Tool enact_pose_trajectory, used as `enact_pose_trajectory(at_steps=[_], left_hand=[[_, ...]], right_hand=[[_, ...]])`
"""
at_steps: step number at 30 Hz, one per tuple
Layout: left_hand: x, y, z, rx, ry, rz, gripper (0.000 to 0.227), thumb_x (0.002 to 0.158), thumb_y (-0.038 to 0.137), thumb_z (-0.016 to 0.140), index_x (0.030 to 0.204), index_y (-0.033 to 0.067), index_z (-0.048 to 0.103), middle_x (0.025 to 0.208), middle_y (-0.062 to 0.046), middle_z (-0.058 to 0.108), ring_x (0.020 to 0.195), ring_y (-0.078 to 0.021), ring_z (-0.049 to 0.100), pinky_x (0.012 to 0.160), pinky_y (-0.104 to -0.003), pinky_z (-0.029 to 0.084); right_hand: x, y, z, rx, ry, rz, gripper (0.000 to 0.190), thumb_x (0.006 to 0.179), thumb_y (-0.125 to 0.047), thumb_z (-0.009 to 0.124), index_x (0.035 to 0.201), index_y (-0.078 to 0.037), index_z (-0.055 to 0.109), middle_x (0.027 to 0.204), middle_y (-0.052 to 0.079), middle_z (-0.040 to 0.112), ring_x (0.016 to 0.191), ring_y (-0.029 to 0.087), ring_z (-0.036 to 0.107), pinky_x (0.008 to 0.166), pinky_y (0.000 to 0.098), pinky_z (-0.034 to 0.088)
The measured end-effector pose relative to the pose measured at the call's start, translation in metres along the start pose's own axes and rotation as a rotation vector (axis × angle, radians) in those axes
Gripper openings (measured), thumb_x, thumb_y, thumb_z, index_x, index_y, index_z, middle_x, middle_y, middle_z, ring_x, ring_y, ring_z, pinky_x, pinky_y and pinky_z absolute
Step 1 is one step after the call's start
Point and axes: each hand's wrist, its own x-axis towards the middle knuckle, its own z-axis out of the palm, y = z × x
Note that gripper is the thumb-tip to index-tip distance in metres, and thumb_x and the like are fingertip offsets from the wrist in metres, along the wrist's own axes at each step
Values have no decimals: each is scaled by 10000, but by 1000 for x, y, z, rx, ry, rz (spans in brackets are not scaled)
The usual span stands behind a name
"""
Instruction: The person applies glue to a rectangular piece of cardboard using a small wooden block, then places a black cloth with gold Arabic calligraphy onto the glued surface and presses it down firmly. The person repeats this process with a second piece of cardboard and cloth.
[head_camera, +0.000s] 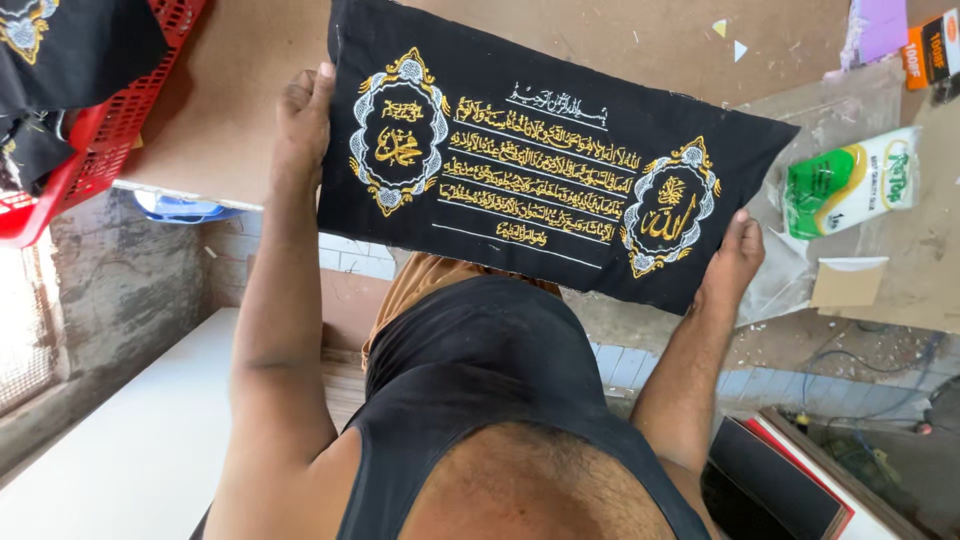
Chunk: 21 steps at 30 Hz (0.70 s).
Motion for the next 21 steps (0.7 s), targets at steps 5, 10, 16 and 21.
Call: enact_pose_trajectory(at_steps=[5,10,16,21], left_hand=[[-2,15,11,202,113,15,535,1059,471,665,1305,-1,609,1309,-106,678,1204,-172,612,1032,-296,490],[-13,33,7,208,160,120,412,1077,430,637,1168,29,623,1176,-76,714,1069,-157,665,901,-297,544],[-14,21,-13,200,2,229,305,1142,272,616,1002,3,591,938,-30,657,789,-95,532,724,-251,469],[-8,3,-22,314,28,345,358,1163,232,623,897,-1,560,807,-5,570,682,-74,412,632,-243,385]], right_hand=[[0,-13,2,-198,53,13,348,1091,-354,584,1133,-20,674,1039,-14,666,962,82,563,873,250,471],[1,-19,1,-150,41,-25,383,1169,-328,632,987,1,559,932,-13,517,905,99,427,808,287,414],[-5,-44,6,-191,1,11,287,1076,-255,645,883,-48,600,826,-66,518,806,53,419,734,242,379],[-3,-37,15,-42,22,55,328,1118,-280,626,878,-60,588,828,-75,506,790,39,394,696,246,378]])
